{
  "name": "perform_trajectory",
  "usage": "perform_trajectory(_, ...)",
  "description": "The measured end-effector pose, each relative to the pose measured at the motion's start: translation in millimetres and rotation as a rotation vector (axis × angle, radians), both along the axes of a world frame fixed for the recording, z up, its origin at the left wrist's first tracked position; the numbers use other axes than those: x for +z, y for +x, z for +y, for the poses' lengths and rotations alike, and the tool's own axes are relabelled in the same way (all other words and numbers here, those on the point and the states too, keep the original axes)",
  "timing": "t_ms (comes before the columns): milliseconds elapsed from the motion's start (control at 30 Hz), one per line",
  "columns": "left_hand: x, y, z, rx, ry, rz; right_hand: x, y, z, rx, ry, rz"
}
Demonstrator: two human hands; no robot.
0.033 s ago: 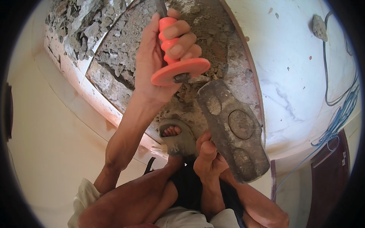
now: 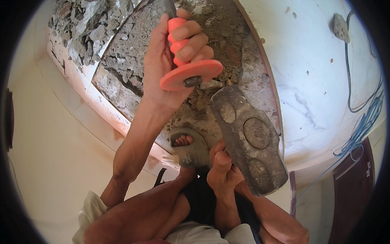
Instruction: The person uses a hammer and a chisel to break and remove tiles from a floor. They repeatedly strike the chisel to loosen the tiles and clear debris from the work area.
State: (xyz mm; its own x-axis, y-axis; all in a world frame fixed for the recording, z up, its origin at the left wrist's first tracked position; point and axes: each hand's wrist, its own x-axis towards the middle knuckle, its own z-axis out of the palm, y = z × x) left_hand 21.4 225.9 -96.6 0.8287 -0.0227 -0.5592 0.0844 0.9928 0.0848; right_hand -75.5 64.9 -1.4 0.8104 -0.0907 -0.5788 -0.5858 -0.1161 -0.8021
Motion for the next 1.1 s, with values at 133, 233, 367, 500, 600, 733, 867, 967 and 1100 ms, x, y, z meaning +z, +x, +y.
perform_trajectory(133,-6,2,2,0.014,-0.029,-0.074,-4,-7,-8,0.000,-0.053,-0.015)
perform_trajectory(233,-5,4,3,0.018,-0.059,-0.085,3,-3,-5,-0.002,0.003,0.019)
perform_trajectory(367,-1,7,1,0.047,-0.063,-0.029,11,2,3,0.012,0.025,0.012)
perform_trajectory(500,6,7,4,0.101,-0.081,-0.056,9,-8,-5,0.012,-0.076,0.008)
perform_trajectory(600,4,6,-1,0.115,-0.084,-0.047,-10,-36,-28,-0.078,-0.059,-0.101)
perform_trajectory(733,9,8,-2,0.123,-0.095,-0.015,-23,-21,14,-0.117,0.101,-0.247)
perform_trajectory(867,10,9,1,0.161,-0.119,0.023,-26,-14,33,0.047,-0.138,-0.091)
perform_trajectory(967,15,15,0,0.195,-0.145,-0.008,-9,-1,27,0.093,0.074,-0.191)
perform_trajectory(1100,15,21,-2,0.205,-0.210,0.025,-8,9,41,0.199,0.063,-0.396)
